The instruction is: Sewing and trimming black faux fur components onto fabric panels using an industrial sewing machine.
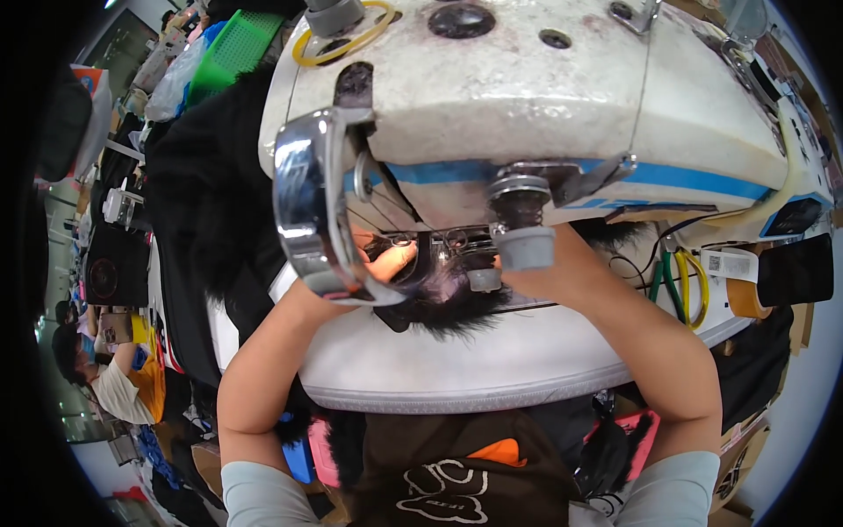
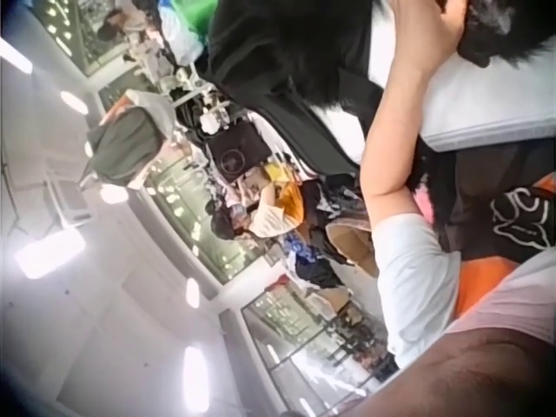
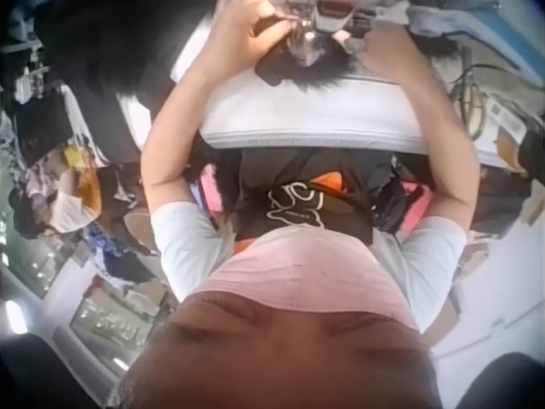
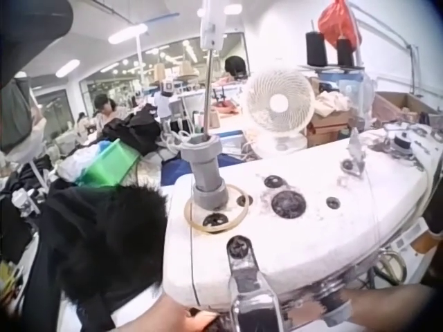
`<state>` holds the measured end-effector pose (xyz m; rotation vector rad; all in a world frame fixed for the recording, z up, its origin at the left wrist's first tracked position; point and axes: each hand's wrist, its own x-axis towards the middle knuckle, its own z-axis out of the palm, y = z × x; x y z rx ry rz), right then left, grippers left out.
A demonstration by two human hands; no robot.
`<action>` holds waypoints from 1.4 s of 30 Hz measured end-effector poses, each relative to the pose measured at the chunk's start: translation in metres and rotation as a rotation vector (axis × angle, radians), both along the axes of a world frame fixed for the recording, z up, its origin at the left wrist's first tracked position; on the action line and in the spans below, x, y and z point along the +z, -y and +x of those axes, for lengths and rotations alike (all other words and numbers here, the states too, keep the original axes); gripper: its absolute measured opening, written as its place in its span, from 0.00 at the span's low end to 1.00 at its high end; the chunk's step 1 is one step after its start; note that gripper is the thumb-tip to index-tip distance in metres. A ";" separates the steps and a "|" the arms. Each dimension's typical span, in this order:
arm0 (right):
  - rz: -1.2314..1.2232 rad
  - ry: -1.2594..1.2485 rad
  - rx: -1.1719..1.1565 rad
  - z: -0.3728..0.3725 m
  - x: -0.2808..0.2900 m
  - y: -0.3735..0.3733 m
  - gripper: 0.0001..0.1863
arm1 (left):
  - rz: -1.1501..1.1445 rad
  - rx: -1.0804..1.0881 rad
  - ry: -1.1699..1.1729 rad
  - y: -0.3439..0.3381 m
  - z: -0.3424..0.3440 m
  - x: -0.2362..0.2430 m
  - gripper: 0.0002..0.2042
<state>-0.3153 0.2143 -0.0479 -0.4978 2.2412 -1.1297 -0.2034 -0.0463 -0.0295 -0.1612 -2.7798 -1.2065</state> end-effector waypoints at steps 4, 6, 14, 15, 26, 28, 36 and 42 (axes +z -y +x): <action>-0.239 -0.401 0.271 -0.001 -0.027 -0.011 0.17 | 0.235 -0.014 0.025 -0.002 -0.006 -0.017 0.05; -0.270 0.164 0.035 0.001 -0.029 -0.006 0.17 | 0.088 0.006 -0.069 -0.005 -0.007 -0.013 0.06; -0.022 -0.084 0.078 -0.003 -0.021 0.018 0.09 | 0.024 0.077 -0.066 -0.012 -0.001 0.002 0.06; -0.046 -0.066 0.058 -0.001 -0.020 0.019 0.09 | 0.027 0.060 -0.089 -0.011 -0.002 -0.003 0.06; 0.011 -0.283 0.195 -0.008 -0.023 0.015 0.05 | -0.024 0.091 -0.178 -0.009 -0.005 -0.012 0.06; 0.264 -0.297 0.479 -0.020 -0.022 0.015 0.21 | -0.031 0.097 -0.160 -0.011 -0.005 -0.006 0.06; 0.643 -0.494 0.638 -0.007 0.022 0.027 0.20 | -0.023 0.011 -0.110 -0.006 -0.001 -0.008 0.06; -0.006 -0.418 0.277 -0.007 -0.003 0.017 0.08 | -0.065 -0.044 -0.077 -0.004 -0.005 0.003 0.05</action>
